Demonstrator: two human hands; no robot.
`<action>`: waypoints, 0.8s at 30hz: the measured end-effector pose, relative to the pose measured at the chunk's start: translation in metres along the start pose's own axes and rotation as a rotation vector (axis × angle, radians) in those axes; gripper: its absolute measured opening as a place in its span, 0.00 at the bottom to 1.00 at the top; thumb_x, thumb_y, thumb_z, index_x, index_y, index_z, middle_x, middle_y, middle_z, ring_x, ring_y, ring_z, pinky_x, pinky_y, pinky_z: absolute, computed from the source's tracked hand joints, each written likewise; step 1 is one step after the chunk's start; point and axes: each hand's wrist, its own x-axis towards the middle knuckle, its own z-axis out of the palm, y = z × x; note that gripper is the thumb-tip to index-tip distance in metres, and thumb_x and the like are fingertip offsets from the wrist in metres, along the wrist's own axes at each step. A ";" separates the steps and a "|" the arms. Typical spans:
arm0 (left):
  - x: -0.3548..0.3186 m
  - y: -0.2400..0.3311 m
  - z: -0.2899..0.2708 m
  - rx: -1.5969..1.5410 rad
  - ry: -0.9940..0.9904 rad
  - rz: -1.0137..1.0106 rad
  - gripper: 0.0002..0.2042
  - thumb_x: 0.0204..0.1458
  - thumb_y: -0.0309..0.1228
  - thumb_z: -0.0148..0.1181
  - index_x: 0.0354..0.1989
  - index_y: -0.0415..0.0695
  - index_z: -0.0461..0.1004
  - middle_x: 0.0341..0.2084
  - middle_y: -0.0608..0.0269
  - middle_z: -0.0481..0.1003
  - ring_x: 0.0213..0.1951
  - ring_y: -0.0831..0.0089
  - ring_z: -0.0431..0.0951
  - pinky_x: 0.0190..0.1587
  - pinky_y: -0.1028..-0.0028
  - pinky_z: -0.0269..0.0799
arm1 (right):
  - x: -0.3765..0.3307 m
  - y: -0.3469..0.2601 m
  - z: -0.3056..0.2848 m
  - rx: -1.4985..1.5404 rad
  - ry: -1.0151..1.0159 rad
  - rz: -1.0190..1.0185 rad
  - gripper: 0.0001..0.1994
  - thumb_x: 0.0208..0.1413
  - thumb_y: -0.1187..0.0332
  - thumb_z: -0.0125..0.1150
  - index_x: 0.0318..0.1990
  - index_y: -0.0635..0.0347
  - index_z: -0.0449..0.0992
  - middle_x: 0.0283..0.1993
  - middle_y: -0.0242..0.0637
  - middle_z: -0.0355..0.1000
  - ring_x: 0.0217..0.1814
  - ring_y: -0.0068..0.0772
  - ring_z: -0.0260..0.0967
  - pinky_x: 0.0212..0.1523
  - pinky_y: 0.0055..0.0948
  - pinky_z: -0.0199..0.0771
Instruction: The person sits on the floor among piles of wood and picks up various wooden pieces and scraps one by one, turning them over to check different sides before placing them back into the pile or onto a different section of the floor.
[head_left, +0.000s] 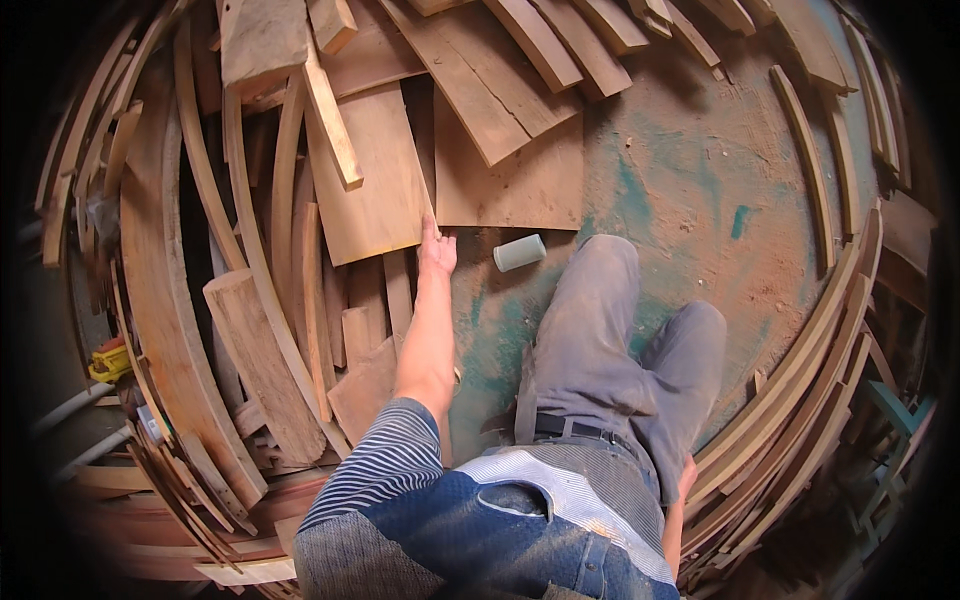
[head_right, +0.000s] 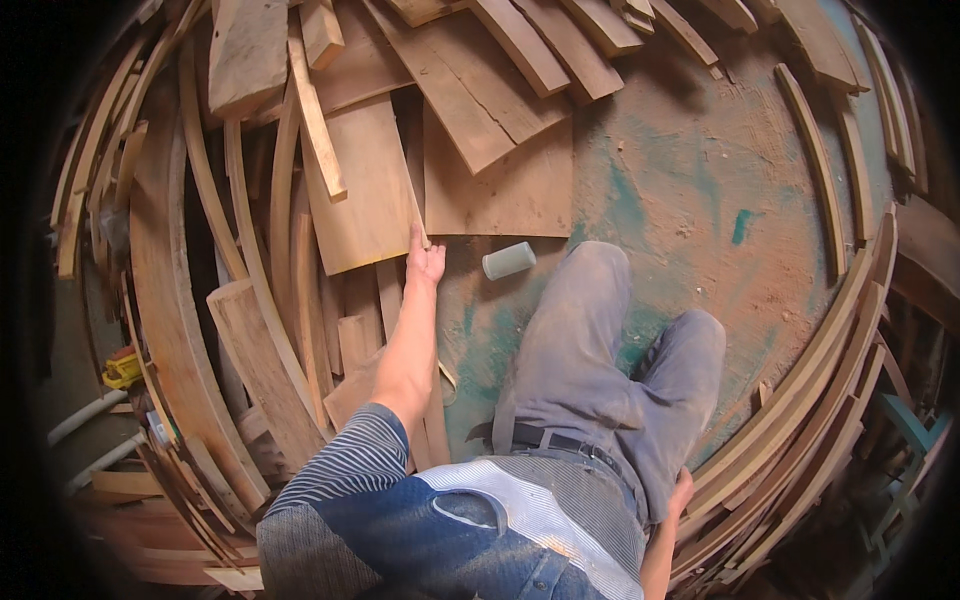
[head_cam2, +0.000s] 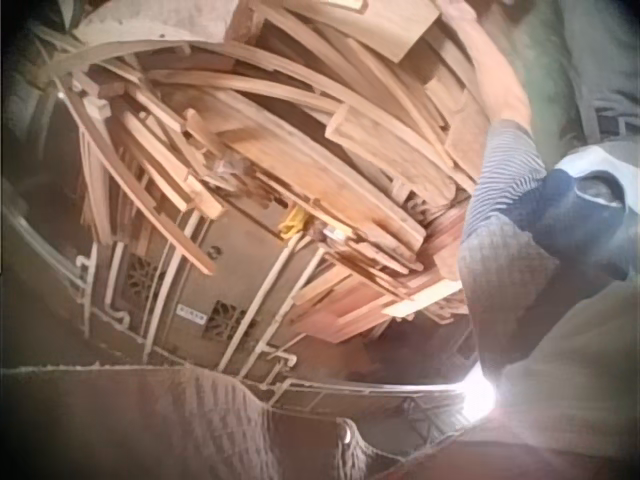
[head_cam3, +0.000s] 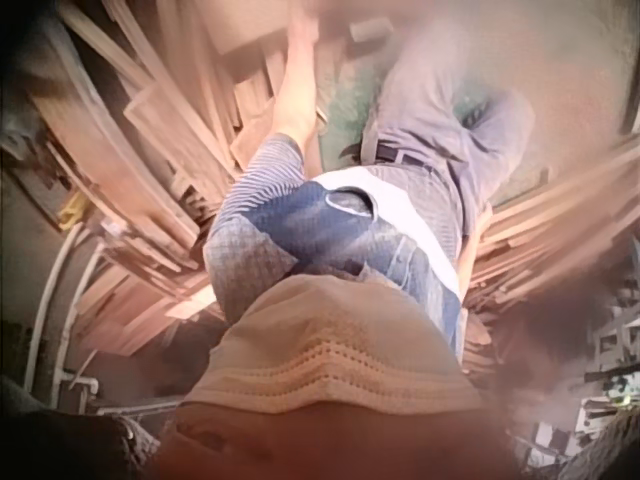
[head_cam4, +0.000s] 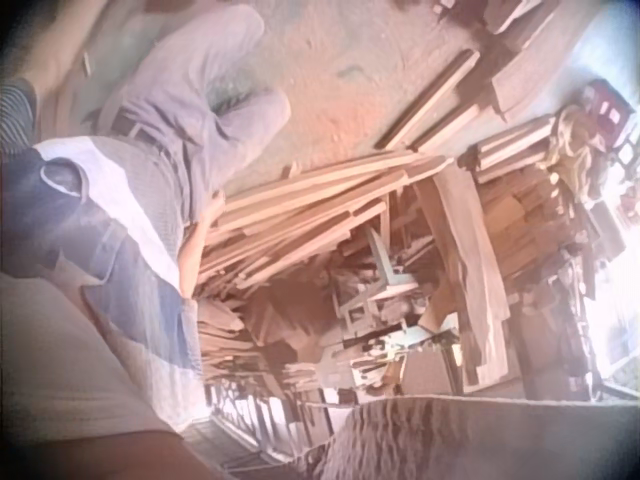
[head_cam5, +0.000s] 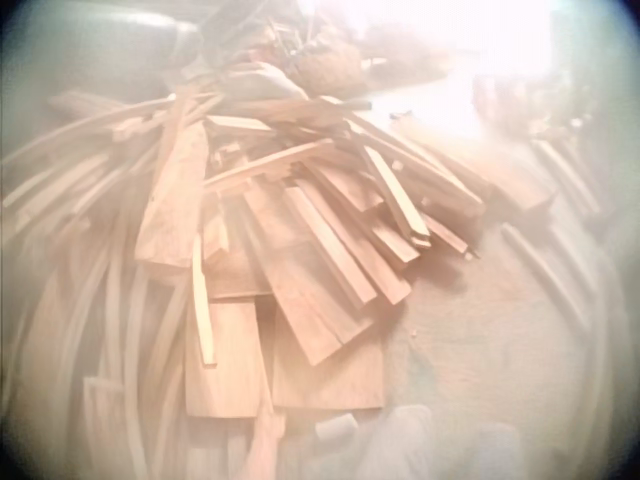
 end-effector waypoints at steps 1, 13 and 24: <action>0.000 -0.001 0.002 -0.051 -0.039 0.013 0.48 0.51 0.49 0.72 0.75 0.48 0.48 0.74 0.58 0.48 0.74 0.60 0.50 0.77 0.60 0.39 | 0.004 -0.004 0.001 -0.057 0.008 -0.061 0.14 0.57 0.65 0.55 0.38 0.71 0.76 0.32 0.44 0.76 0.37 0.31 0.69 0.42 0.37 0.71; -0.003 -0.014 0.019 0.190 0.227 -0.292 0.35 0.47 0.58 0.71 0.50 0.39 0.69 0.41 0.56 0.74 0.34 0.64 0.77 0.33 0.60 0.80 | 0.048 -0.042 0.001 0.099 -0.047 0.046 0.19 0.64 0.65 0.45 0.50 0.69 0.77 0.44 0.44 0.81 0.46 0.34 0.74 0.50 0.36 0.73; 0.023 0.011 0.190 0.439 -0.334 -0.002 0.24 0.52 0.38 0.72 0.54 0.41 0.73 0.48 0.60 0.79 0.48 0.68 0.79 0.49 0.62 0.76 | 0.048 0.012 0.016 0.253 -0.046 0.068 0.19 0.64 0.63 0.48 0.47 0.71 0.79 0.43 0.42 0.82 0.43 0.30 0.75 0.48 0.33 0.73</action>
